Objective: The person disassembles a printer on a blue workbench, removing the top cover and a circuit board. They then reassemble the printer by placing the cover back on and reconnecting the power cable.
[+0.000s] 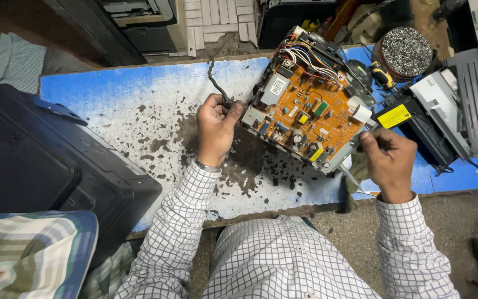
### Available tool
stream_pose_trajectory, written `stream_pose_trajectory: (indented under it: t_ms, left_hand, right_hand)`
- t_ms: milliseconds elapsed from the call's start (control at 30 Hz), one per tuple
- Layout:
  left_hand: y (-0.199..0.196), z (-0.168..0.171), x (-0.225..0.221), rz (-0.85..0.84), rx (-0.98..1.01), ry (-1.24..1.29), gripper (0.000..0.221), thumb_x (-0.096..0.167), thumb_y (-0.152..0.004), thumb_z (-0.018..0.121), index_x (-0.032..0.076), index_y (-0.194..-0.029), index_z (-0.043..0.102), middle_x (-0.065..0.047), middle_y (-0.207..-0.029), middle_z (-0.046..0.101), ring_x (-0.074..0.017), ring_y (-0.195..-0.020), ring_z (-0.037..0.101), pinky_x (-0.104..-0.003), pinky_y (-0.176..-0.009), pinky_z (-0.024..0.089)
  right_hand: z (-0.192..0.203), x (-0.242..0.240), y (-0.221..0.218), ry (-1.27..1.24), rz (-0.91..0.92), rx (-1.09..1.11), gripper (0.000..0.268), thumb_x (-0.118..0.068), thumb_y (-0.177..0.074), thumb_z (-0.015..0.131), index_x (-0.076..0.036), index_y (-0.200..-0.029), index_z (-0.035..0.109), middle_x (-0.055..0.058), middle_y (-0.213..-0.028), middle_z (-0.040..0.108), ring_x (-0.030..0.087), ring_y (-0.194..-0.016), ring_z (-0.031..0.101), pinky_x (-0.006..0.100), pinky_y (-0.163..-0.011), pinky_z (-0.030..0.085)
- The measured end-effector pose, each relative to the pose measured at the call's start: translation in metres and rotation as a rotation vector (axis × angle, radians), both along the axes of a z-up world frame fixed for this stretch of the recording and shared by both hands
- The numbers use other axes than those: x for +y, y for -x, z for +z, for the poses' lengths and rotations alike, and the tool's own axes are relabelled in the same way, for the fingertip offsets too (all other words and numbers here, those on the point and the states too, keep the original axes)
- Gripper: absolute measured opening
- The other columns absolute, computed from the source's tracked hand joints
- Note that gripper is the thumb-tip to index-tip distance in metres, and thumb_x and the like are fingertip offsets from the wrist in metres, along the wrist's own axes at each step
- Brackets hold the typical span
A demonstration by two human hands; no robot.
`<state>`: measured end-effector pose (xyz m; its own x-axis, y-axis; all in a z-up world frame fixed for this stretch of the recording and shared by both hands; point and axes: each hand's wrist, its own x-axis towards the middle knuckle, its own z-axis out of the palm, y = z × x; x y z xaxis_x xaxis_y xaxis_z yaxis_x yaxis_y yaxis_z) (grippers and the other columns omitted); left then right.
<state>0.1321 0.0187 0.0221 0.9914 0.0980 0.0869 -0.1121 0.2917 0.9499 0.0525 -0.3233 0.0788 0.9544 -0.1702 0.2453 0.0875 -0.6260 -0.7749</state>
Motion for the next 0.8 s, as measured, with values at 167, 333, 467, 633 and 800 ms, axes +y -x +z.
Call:
stream_pose_trajectory:
  t_ms: [167,333,467,633,800]
  left_hand:
    - [-0.009,0.007,-0.009,0.042,-0.009,-0.05,0.026,0.019,-0.097,0.077,0.0,-0.104,0.06,0.0,-0.084,0.066,-0.0038,-0.072,0.056,-0.02,-0.064,0.046]
    - [-0.017,0.013,-0.015,0.041,-0.026,-0.057,0.028,0.02,-0.097,0.078,-0.001,-0.105,0.061,-0.001,-0.084,0.066,-0.0041,-0.073,0.056,-0.02,-0.065,0.046]
    - [-0.026,0.019,-0.019,0.01,-0.016,-0.023,0.027,0.02,-0.096,0.077,-0.001,-0.104,0.062,-0.001,-0.084,0.069,-0.0047,-0.071,0.059,-0.02,-0.063,0.048]
    - [-0.03,0.022,-0.027,0.052,-0.003,-0.029,0.026,0.017,-0.093,0.078,-0.002,-0.106,0.065,0.0,-0.079,0.069,-0.0036,-0.065,0.058,-0.019,-0.058,0.046]
    - [-0.034,0.02,-0.033,0.071,0.014,-0.035,0.024,0.016,-0.094,0.078,-0.002,-0.105,0.069,0.002,-0.077,0.066,-0.0019,-0.066,0.053,-0.019,-0.059,0.043]
  right_hand:
    - [0.046,0.012,-0.013,0.143,0.018,-0.314,0.017,-0.008,-0.107,0.075,0.002,-0.114,0.063,0.012,-0.106,0.068,0.018,-0.097,0.067,0.03,-0.091,0.055]
    - [0.076,0.023,-0.043,0.406,0.216,-0.356,0.031,-0.001,-0.095,0.07,0.0,-0.126,0.068,0.022,-0.132,0.063,0.037,-0.125,0.064,0.043,-0.107,0.053]
    - [0.085,0.025,-0.059,0.456,0.245,-0.264,0.03,-0.006,-0.104,0.069,-0.001,-0.134,0.068,0.019,-0.14,0.062,0.035,-0.127,0.064,0.042,-0.113,0.051]
    - [0.096,0.027,-0.061,0.384,0.262,-0.216,0.029,-0.005,-0.102,0.067,0.002,-0.131,0.068,0.02,-0.14,0.064,0.036,-0.132,0.063,0.042,-0.113,0.05]
    - [0.087,0.018,-0.067,0.19,0.305,-0.259,0.03,-0.008,-0.1,0.053,0.004,-0.124,0.066,0.022,-0.131,0.064,0.036,-0.122,0.062,0.041,-0.105,0.048]
